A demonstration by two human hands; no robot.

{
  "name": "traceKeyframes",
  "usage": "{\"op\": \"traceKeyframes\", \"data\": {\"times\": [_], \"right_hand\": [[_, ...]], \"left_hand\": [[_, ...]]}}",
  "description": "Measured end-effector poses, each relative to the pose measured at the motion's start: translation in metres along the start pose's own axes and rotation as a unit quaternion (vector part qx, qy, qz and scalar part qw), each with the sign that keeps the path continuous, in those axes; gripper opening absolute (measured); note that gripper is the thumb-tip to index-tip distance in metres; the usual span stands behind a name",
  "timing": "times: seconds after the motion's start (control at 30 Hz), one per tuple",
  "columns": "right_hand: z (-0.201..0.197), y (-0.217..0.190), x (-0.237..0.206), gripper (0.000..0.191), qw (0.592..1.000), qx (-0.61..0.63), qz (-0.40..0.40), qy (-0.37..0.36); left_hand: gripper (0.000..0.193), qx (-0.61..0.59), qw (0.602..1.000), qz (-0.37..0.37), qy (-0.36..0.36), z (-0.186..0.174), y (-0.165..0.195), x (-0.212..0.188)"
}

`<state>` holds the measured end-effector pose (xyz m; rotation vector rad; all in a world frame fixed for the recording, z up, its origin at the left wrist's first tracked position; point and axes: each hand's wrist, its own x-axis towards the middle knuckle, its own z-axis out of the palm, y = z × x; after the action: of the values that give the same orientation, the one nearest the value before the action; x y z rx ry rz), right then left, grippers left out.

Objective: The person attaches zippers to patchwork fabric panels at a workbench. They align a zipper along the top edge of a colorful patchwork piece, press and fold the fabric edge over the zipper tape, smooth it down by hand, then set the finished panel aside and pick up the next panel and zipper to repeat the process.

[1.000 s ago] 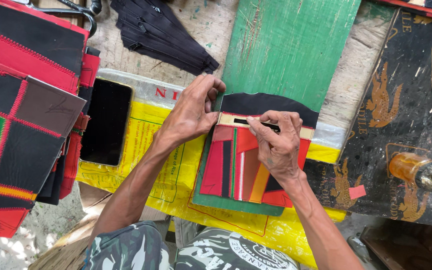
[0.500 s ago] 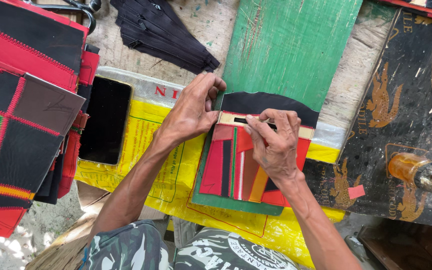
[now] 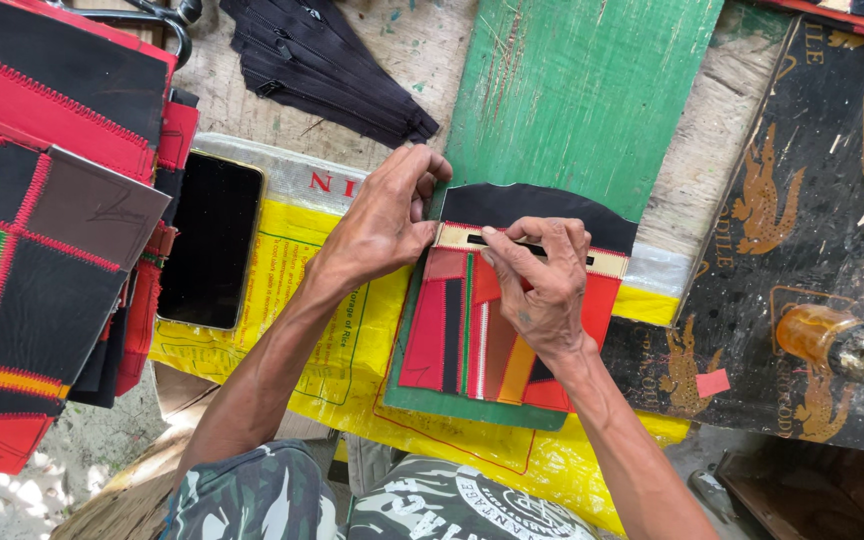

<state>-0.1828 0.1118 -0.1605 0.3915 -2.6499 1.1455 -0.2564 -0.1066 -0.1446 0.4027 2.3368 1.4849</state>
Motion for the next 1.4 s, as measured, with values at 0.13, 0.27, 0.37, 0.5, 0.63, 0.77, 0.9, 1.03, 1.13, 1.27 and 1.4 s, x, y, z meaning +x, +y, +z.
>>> {"op": "traceKeyframes", "data": {"times": [0.13, 0.27, 0.37, 0.5, 0.63, 0.77, 0.9, 1.03, 1.13, 1.27, 1.4], "right_hand": [[0.000, -0.001, 0.000, 0.029, 1.000, -0.003, -0.004, -0.004], [0.001, -0.003, 0.000, 0.030, 1.000, -0.001, 0.000, -0.008], [0.001, -0.004, 0.000, 0.031, 1.000, 0.003, 0.000, -0.011], [-0.001, -0.007, -0.001, 0.032, 1.000, 0.000, -0.011, -0.014], [-0.002, -0.010, -0.002, 0.033, 1.000, -0.016, -0.017, -0.019], [-0.004, -0.013, -0.003, 0.031, 0.997, -0.056, -0.039, -0.028], [-0.008, -0.013, -0.005, 0.031, 0.997, -0.060, -0.037, -0.030], [-0.009, -0.013, -0.008, 0.030, 0.998, -0.047, -0.030, -0.027], [-0.009, -0.014, -0.008, 0.029, 0.999, -0.038, -0.018, -0.024], [-0.010, -0.015, -0.005, 0.030, 1.000, -0.016, 0.000, -0.017], [-0.009, -0.014, -0.001, 0.032, 0.999, -0.034, -0.012, -0.021]], "left_hand": [[0.047, 0.004, 1.000, -0.009, -0.004, -0.001, 0.000, -0.001], [0.049, 0.008, 1.000, 0.005, -0.004, -0.002, 0.000, -0.001], [0.048, 0.008, 1.000, -0.005, -0.006, -0.002, 0.002, -0.002], [0.048, 0.018, 1.000, 0.003, -0.008, -0.003, 0.005, -0.004], [0.048, 0.042, 0.999, 0.014, -0.004, -0.003, 0.012, -0.009], [0.050, 0.075, 0.997, 0.023, -0.008, -0.002, 0.018, -0.013], [0.051, 0.089, 0.995, 0.043, -0.011, 0.000, 0.022, -0.015], [0.052, 0.092, 0.995, 0.032, -0.014, 0.002, 0.024, -0.017], [0.052, 0.092, 0.995, 0.037, -0.013, 0.003, 0.025, -0.017], [0.051, 0.091, 0.995, 0.028, -0.016, 0.004, 0.025, -0.016], [0.052, 0.084, 0.996, 0.035, -0.012, 0.003, 0.023, -0.013]]}}
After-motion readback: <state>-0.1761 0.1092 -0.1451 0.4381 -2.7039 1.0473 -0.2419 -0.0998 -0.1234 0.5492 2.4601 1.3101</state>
